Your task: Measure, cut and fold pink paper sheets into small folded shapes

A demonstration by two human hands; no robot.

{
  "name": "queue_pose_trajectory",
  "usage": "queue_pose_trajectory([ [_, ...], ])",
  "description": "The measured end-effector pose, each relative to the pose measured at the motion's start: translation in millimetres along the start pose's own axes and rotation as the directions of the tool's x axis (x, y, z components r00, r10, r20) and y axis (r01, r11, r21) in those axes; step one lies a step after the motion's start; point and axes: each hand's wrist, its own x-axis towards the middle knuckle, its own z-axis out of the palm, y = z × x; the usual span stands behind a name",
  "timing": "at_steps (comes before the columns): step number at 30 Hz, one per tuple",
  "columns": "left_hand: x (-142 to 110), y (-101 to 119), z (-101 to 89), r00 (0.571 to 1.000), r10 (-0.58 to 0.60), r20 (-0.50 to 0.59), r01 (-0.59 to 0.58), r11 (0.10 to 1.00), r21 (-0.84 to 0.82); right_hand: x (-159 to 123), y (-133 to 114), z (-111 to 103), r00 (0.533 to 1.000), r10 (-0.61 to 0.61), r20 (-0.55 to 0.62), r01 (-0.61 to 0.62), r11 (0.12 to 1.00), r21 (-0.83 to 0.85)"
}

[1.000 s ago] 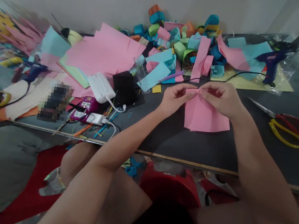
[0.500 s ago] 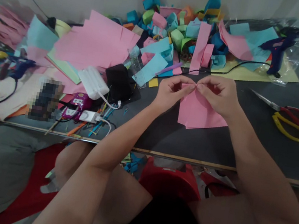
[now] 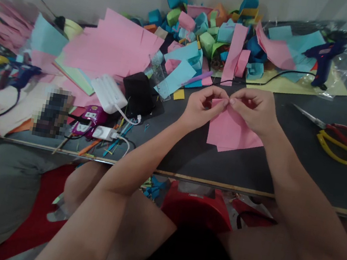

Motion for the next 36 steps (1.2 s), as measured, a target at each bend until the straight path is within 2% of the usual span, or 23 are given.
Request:
queue_pose_trajectory([
  [5,0.7,-1.9,-0.9,1.0,-0.03,0.006,0.03,1.0,0.0,0.2,2.1,0.9,1.0,0.022,-0.008,-0.021,0.999,0.024],
  [17,1.8,-3.4,-1.8,1.0,-0.002,0.023,0.002,1.0,0.004,0.1,4.1,2.3,0.999,0.025,-0.025,-0.024,0.998,0.05],
  [23,2.5,-7.8,-4.0,0.997,-0.081,0.019,0.081,0.997,-0.006,1.0,4.3,-1.2,0.999,0.043,-0.008,-0.043,0.998,0.045],
  [27,2.8,-8.2,-3.7,0.996,-0.088,0.034,0.088,0.996,0.011,1.9,7.1,-4.0,0.999,0.042,0.012,-0.042,0.999,0.025],
  [33,2.6,-5.8,0.4,0.997,-0.062,-0.038,0.063,0.997,0.032,2.7,14.5,-2.9,0.999,0.045,-0.019,-0.045,0.999,0.007],
  [36,2.3,-7.3,1.9,0.994,-0.089,-0.065,0.089,0.996,0.011,2.8,13.8,-2.4,0.999,0.049,-0.016,-0.049,0.999,0.002],
])
